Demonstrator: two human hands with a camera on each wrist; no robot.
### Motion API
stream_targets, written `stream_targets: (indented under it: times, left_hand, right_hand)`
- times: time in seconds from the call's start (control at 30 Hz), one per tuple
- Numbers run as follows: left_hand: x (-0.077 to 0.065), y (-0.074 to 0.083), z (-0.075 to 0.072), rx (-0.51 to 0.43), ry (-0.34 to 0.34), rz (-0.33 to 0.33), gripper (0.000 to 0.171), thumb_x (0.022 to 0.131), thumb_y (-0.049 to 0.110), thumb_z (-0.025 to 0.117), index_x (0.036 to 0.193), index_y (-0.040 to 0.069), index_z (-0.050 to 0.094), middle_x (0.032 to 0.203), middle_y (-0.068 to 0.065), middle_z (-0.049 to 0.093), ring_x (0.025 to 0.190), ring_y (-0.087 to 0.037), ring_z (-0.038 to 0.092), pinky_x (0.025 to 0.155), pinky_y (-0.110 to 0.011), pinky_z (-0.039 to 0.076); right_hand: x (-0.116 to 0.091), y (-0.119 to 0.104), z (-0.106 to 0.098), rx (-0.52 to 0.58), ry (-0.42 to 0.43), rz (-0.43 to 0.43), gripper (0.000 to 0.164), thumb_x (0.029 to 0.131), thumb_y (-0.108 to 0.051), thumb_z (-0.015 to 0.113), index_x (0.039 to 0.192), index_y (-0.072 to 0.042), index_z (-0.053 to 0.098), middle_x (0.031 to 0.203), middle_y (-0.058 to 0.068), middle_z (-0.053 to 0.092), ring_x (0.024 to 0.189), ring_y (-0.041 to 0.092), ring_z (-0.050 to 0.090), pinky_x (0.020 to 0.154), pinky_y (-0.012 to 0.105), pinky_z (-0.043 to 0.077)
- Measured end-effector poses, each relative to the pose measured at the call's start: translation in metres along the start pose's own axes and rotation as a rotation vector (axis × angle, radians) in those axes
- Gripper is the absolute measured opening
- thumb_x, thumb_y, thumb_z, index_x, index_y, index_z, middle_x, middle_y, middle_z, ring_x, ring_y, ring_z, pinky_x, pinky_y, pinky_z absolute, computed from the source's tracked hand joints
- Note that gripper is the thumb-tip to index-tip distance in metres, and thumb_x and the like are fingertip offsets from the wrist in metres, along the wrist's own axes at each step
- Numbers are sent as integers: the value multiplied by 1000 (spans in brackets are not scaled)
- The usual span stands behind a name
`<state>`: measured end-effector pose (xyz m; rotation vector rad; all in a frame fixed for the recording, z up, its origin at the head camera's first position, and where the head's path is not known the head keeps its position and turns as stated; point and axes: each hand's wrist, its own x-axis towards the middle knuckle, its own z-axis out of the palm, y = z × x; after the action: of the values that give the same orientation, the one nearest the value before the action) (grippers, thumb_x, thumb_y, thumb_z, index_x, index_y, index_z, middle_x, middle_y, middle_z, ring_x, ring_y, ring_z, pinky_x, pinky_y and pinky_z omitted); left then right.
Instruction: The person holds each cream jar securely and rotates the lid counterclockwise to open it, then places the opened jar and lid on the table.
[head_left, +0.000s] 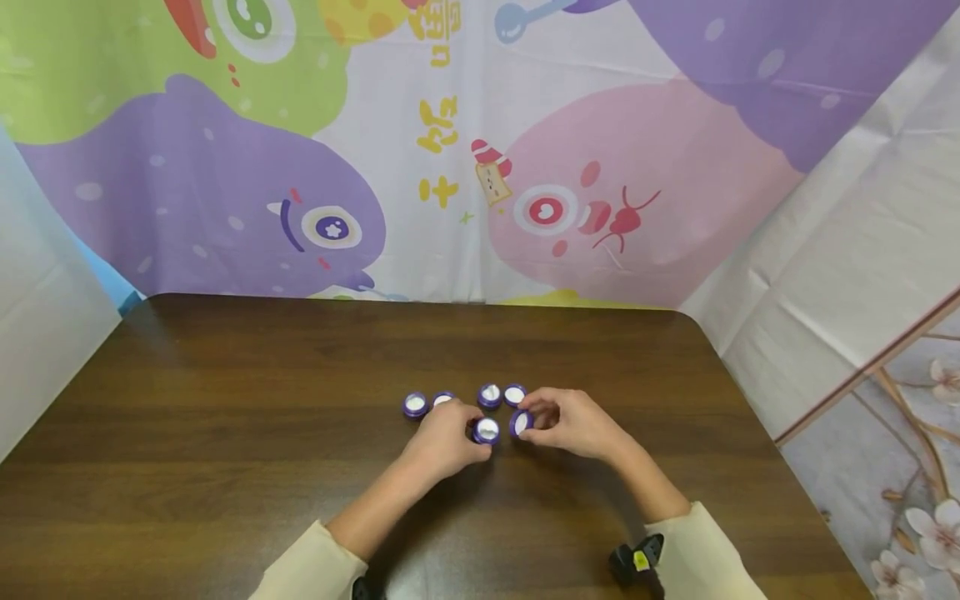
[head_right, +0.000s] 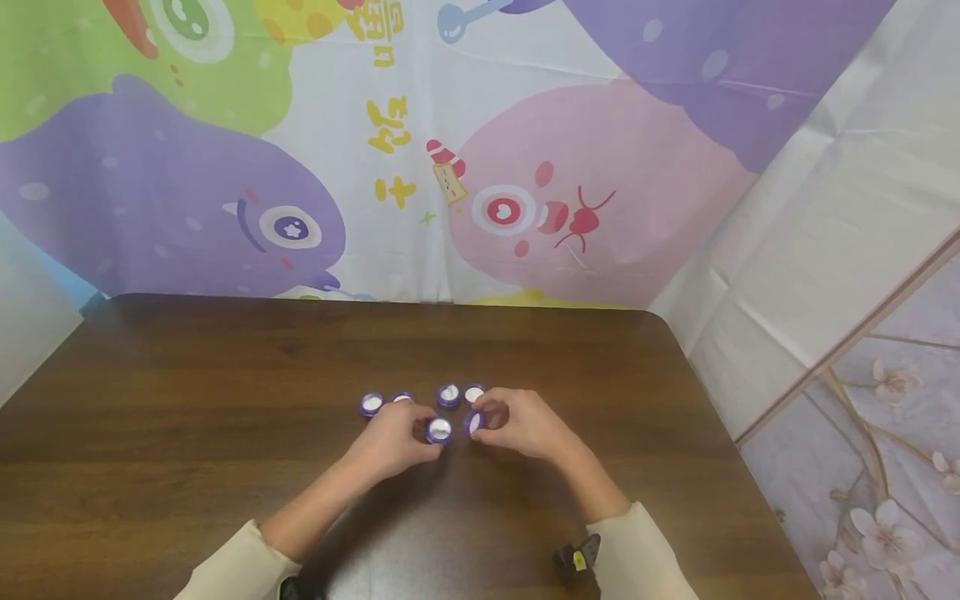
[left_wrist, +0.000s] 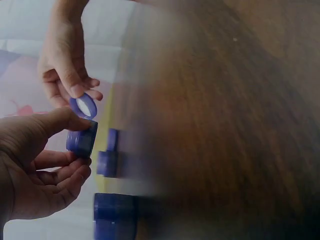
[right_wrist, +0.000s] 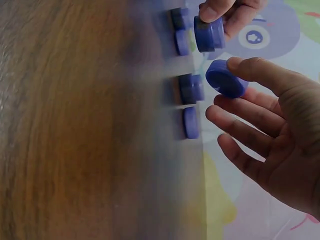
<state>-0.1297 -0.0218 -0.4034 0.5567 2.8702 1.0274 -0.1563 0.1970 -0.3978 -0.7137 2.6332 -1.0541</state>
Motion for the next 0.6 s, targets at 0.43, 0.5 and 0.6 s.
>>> stream_targets:
  times: [0.43,0.5,0.6]
  left_hand:
    - [11,-5,16,60,-71,-67,37,68,17,78,100,0,69,92,-10,65,84,-22,60,78,-36,51]
    - [11,-5,17,62,-82,-72,38,68,17,78,101,0,69,92,-11,65,83,-22,60,78,-36,51]
    - [12,-6,18,60,-79,-71,39,68,17,78,101,-1,68,93,-11,65,84,-23,60,79,-36,51]
  right_hand:
    - [8,12,14,-94,-49,-10,39,81,-24,72,116,-6,65,105,6,71,78,8,63,65,18,51]
    - [9,12,15,-134,-46,-18,36,81,-25,73,112,-8,68,104,4,71,82,9,65,68,19,52]
    - [9,12,15,-160,-41,-14,34,80,-25,73,110,-10,69,101,3,71,83,10,64,69,20,52]
